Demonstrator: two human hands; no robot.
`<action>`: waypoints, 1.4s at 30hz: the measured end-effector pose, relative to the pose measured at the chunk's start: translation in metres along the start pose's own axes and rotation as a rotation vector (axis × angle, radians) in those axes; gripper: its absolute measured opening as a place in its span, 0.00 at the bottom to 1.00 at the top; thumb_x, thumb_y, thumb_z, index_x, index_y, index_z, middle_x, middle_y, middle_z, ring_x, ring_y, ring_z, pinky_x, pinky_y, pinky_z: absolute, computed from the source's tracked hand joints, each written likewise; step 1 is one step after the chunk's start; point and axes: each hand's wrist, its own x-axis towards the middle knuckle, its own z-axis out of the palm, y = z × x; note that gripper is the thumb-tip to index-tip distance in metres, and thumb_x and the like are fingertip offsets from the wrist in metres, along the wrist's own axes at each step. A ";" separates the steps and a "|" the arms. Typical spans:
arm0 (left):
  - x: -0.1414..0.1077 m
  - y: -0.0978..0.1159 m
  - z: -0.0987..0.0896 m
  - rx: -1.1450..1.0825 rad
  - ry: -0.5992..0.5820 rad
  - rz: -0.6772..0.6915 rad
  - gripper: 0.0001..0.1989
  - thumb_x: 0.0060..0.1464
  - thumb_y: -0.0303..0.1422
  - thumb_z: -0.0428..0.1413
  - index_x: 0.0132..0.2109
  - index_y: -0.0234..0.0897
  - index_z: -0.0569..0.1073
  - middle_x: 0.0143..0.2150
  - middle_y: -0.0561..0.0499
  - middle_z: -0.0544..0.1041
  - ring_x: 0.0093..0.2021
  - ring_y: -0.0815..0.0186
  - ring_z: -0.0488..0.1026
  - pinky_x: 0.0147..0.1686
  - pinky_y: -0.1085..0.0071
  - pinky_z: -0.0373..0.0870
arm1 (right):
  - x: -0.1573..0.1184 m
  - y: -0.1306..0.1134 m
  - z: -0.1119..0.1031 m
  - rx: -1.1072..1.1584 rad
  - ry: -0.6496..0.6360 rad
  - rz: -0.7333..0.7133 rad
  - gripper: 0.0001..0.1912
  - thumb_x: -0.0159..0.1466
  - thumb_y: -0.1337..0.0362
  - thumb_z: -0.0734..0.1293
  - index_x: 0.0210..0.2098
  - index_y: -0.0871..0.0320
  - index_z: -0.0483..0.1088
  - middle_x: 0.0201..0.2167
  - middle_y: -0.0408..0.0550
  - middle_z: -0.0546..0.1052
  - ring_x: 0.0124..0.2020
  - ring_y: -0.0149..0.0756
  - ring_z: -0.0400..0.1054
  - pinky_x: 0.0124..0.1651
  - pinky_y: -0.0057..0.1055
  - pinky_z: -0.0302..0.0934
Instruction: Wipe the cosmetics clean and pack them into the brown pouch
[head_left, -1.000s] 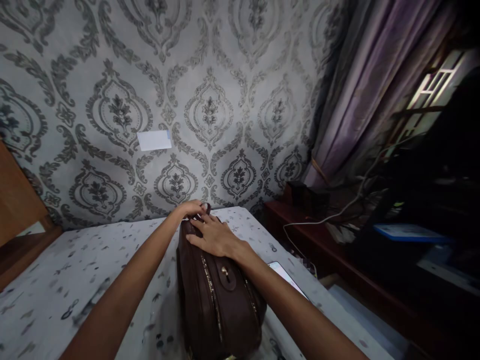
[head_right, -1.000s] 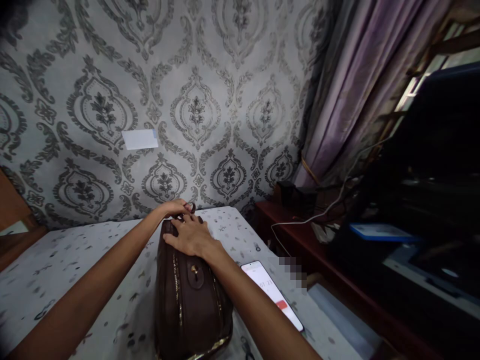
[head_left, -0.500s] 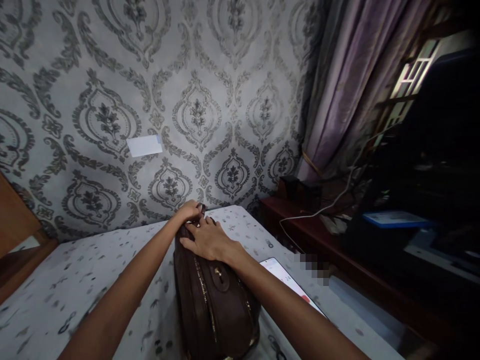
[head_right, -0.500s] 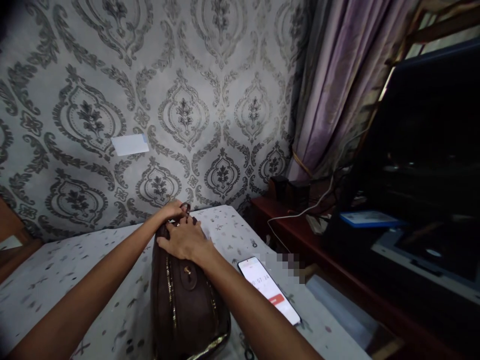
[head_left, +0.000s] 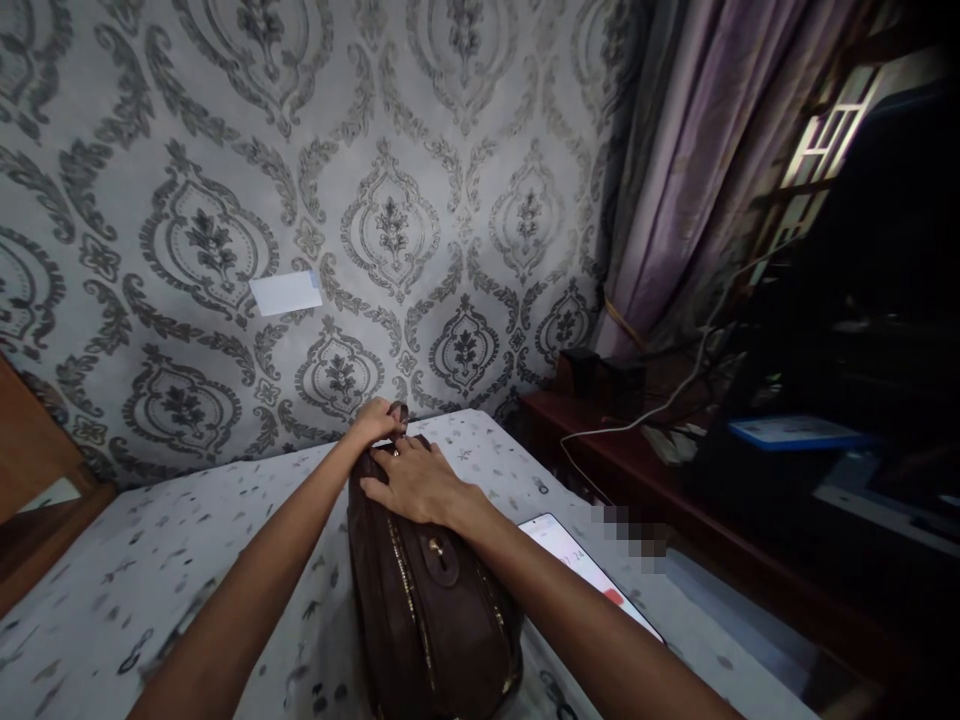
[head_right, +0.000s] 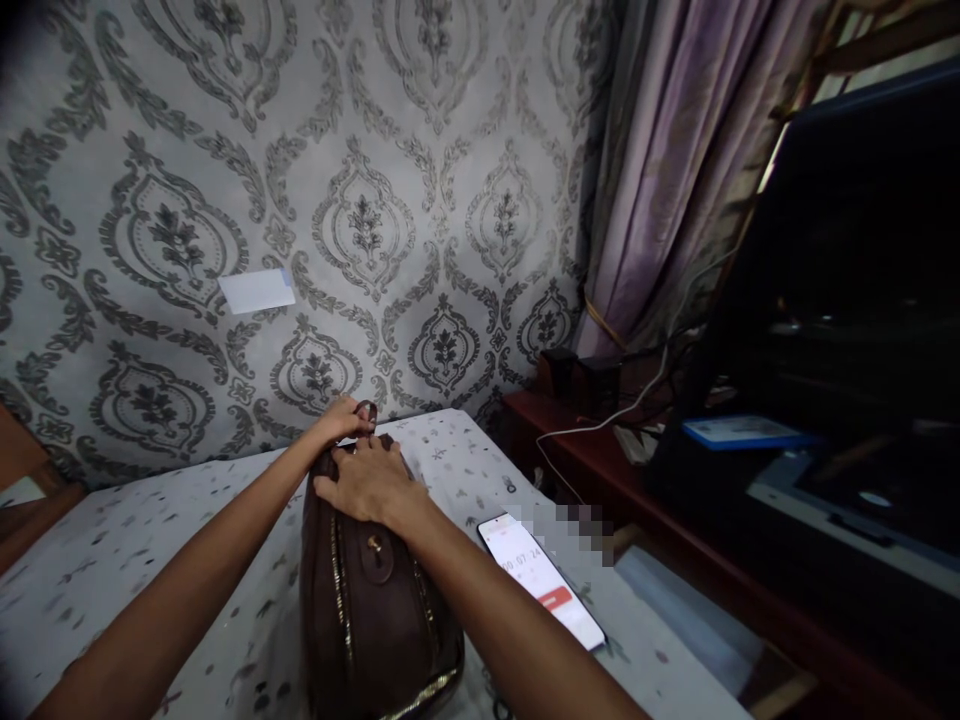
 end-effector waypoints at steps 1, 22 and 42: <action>-0.001 0.000 -0.001 -0.010 -0.021 -0.011 0.17 0.63 0.39 0.57 0.54 0.34 0.72 0.52 0.45 0.75 0.47 0.61 0.76 0.45 0.58 0.77 | 0.000 0.000 0.000 0.002 -0.004 -0.004 0.30 0.70 0.50 0.57 0.63 0.63 0.66 0.68 0.70 0.60 0.72 0.58 0.48 0.67 0.63 0.44; -0.017 0.004 -0.011 -0.298 -0.104 0.070 0.07 0.41 0.33 0.61 0.24 0.37 0.71 0.20 0.56 0.72 0.26 0.67 0.71 0.31 0.73 0.67 | -0.001 0.000 -0.002 -0.013 0.009 -0.008 0.31 0.70 0.48 0.55 0.63 0.62 0.66 0.68 0.69 0.61 0.71 0.60 0.49 0.66 0.63 0.46; -0.042 0.028 -0.019 -0.332 -0.090 0.053 0.14 0.40 0.40 0.63 0.24 0.37 0.67 0.19 0.61 0.61 0.21 0.73 0.56 0.22 0.75 0.52 | -0.026 -0.016 -0.004 -0.019 -0.014 0.056 0.32 0.71 0.51 0.54 0.70 0.60 0.55 0.73 0.67 0.48 0.73 0.62 0.40 0.68 0.65 0.39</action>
